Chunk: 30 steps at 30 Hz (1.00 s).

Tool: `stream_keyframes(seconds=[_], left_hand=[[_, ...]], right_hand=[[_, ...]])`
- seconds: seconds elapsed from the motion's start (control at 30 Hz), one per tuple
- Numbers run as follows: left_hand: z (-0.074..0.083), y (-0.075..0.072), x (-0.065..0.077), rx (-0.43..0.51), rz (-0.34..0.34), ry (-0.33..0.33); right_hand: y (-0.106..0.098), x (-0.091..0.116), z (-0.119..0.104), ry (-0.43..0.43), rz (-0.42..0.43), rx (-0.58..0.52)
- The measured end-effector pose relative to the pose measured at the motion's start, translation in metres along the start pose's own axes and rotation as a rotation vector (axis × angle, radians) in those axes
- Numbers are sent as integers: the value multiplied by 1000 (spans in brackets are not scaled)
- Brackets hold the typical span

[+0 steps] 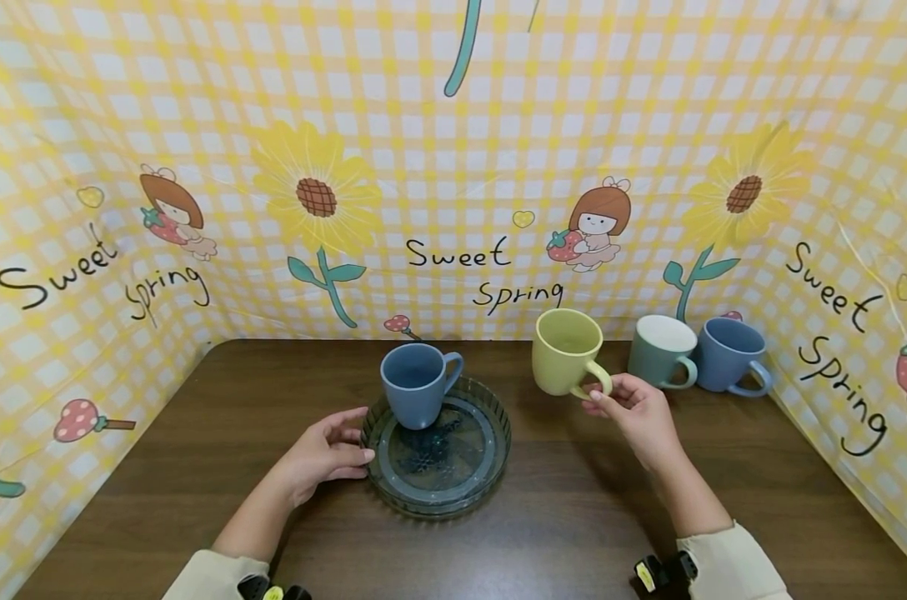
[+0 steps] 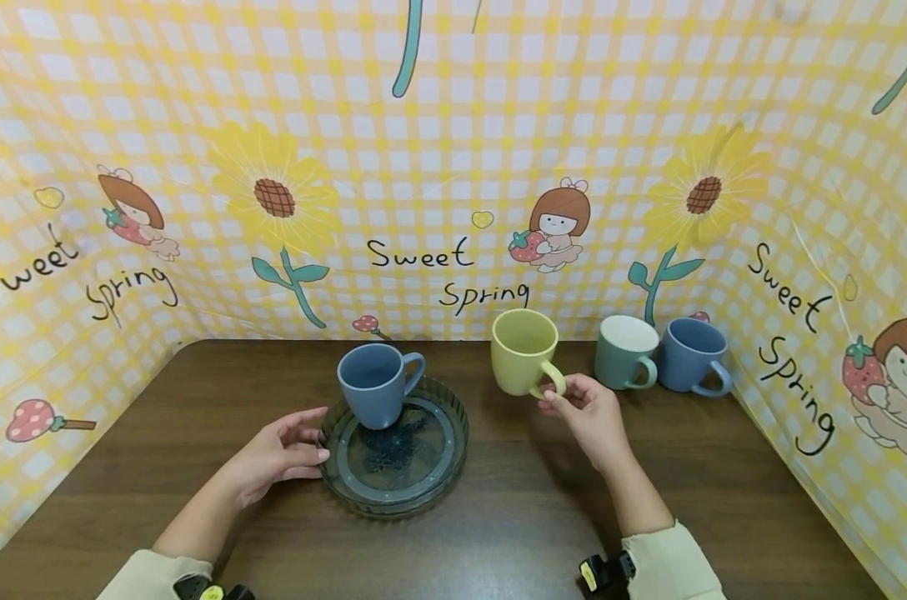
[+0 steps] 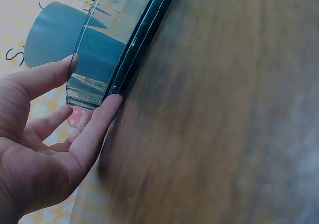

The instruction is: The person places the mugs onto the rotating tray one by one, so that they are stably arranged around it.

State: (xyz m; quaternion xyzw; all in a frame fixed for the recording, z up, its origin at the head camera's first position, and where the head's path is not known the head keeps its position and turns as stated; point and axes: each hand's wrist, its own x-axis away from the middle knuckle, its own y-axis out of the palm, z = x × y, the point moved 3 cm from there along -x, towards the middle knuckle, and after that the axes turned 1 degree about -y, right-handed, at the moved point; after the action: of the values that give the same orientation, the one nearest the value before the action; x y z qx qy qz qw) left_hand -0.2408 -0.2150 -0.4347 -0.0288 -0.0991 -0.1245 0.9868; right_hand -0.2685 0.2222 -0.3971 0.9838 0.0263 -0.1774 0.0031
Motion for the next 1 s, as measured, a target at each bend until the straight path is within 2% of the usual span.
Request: stream_keyframes(seconds=[0.23, 0.67, 1.0], left_hand=[[-2, 1, 1, -7, -18, 9], [-1, 0, 3, 23, 37, 5], [-3, -1, 3, 53, 21, 34]], right_hand=[[4, 0, -4, -10, -23, 2], [15, 2, -9, -26, -59, -41], [27, 2, -12, -17, -114, -46]])
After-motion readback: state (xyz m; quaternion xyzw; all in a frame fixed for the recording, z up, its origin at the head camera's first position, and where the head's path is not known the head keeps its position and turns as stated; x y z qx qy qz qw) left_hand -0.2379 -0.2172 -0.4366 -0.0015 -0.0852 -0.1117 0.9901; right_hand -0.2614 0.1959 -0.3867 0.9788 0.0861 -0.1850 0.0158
